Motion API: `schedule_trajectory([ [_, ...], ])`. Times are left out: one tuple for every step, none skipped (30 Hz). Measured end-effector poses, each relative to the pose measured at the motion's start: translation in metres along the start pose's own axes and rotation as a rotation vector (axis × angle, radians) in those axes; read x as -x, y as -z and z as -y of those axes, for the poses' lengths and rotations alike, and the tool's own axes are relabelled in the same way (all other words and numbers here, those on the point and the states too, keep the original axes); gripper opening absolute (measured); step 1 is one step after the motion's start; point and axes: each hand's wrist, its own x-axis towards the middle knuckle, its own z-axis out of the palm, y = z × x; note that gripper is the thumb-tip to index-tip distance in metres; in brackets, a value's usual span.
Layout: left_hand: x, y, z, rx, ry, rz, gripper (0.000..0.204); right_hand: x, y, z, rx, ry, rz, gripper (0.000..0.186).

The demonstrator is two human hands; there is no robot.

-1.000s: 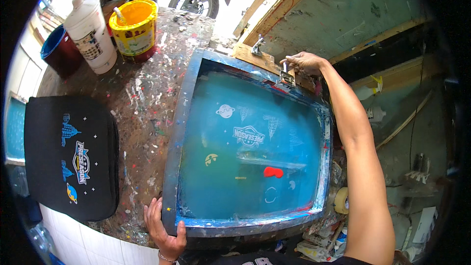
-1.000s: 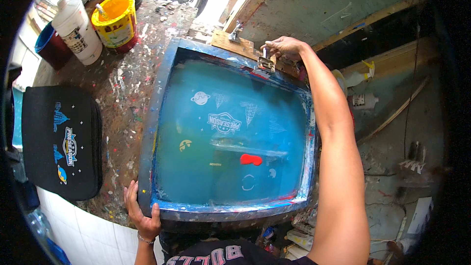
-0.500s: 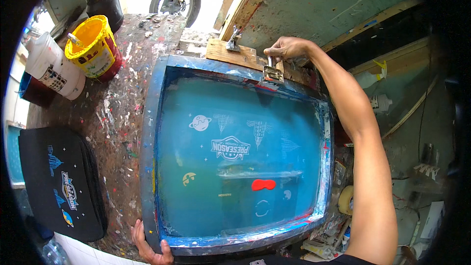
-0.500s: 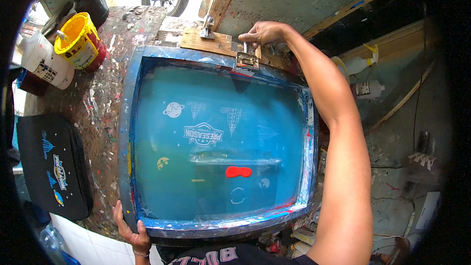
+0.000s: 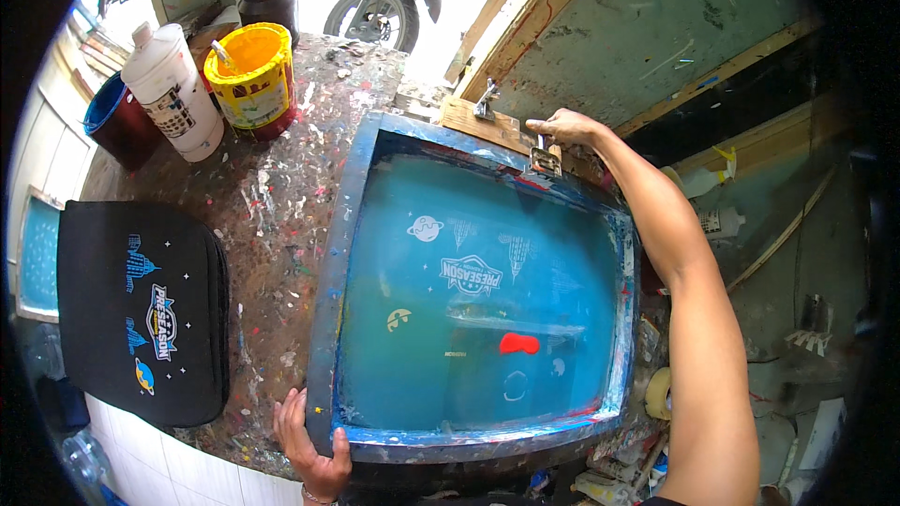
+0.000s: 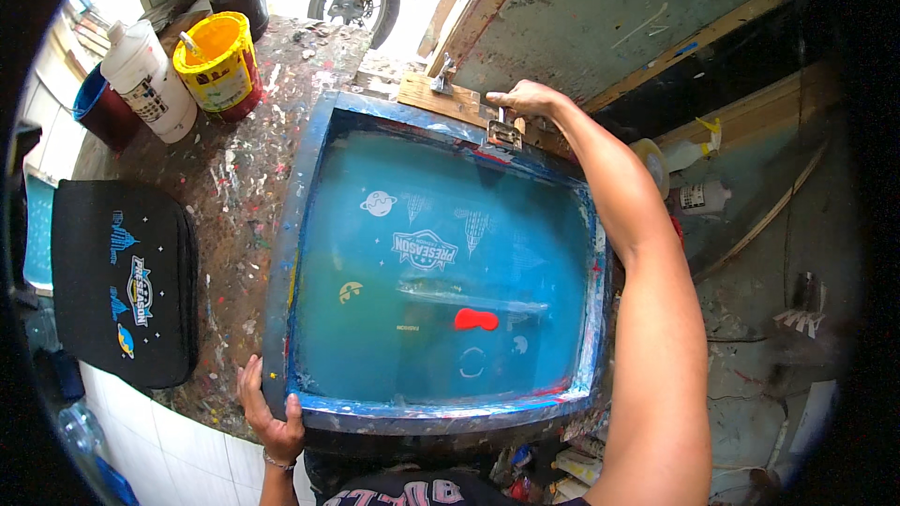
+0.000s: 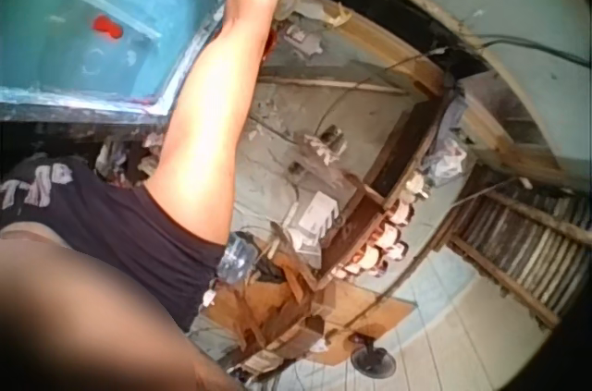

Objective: The person prepares a screen printing frame by applying red ink to the mesh and spreading it with a squeegee. They adjust the frame clamps, wipe the frame edges, and repeatedly lift and reposition the frame while working the ink across the surface.

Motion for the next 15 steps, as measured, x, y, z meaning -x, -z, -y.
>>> schedule_trajectory([
  [0.000,0.000,0.000,0.023,-0.010,-0.003,0.061,0.001,0.000,0.005,0.065,-0.003,-0.054,0.078],
  [0.000,0.000,0.000,0.031,-0.011,-0.001,0.061,-0.001,-0.002,0.012,0.146,-0.029,-0.101,0.077],
  [0.000,0.001,0.000,0.037,-0.012,0.005,0.061,-0.003,-0.005,0.018,0.245,-0.082,-0.163,0.076],
  [0.000,0.001,-0.001,0.028,0.007,0.011,0.061,-0.005,-0.006,0.023,0.309,-0.102,-0.158,0.069],
  [0.000,0.001,-0.001,0.038,-0.015,0.000,0.061,-0.008,-0.009,0.027,0.341,-0.173,-0.147,0.067],
  [-0.001,0.002,-0.002,0.037,-0.020,0.006,0.062,-0.010,-0.012,0.028,0.364,-0.231,-0.156,0.065],
  [-0.002,0.002,-0.002,0.038,-0.023,-0.007,0.062,-0.015,-0.009,0.030,0.383,-0.238,-0.166,0.063],
  [-0.003,0.002,-0.001,0.050,-0.027,0.000,0.062,-0.019,-0.009,0.030,0.421,-0.182,-0.150,0.056],
  [-0.003,0.003,0.000,0.063,-0.041,-0.009,0.062,-0.017,-0.006,0.025,0.354,-0.135,-0.125,0.057],
  [-0.003,0.003,0.000,0.071,-0.042,-0.007,0.061,-0.017,-0.003,0.020,0.317,-0.123,-0.092,0.064],
  [-0.002,0.003,0.001,0.078,-0.035,0.003,0.061,-0.014,0.001,0.011,0.213,-0.136,-0.049,0.074],
  [-0.001,0.003,0.002,0.074,-0.041,0.001,0.060,-0.014,-0.003,0.007,0.222,-0.195,-0.085,0.078],
  [-0.001,0.003,0.003,0.076,-0.030,-0.006,0.060,-0.013,0.003,0.002,0.171,-0.220,0.032,0.076],
  [0.000,0.003,0.003,0.079,-0.027,0.005,0.060,-0.014,0.002,-0.001,0.105,-0.255,0.036,0.072],
  [0.000,0.003,0.003,0.084,-0.025,0.010,0.060,-0.015,0.004,-0.001,0.033,-0.280,0.055,0.069],
])
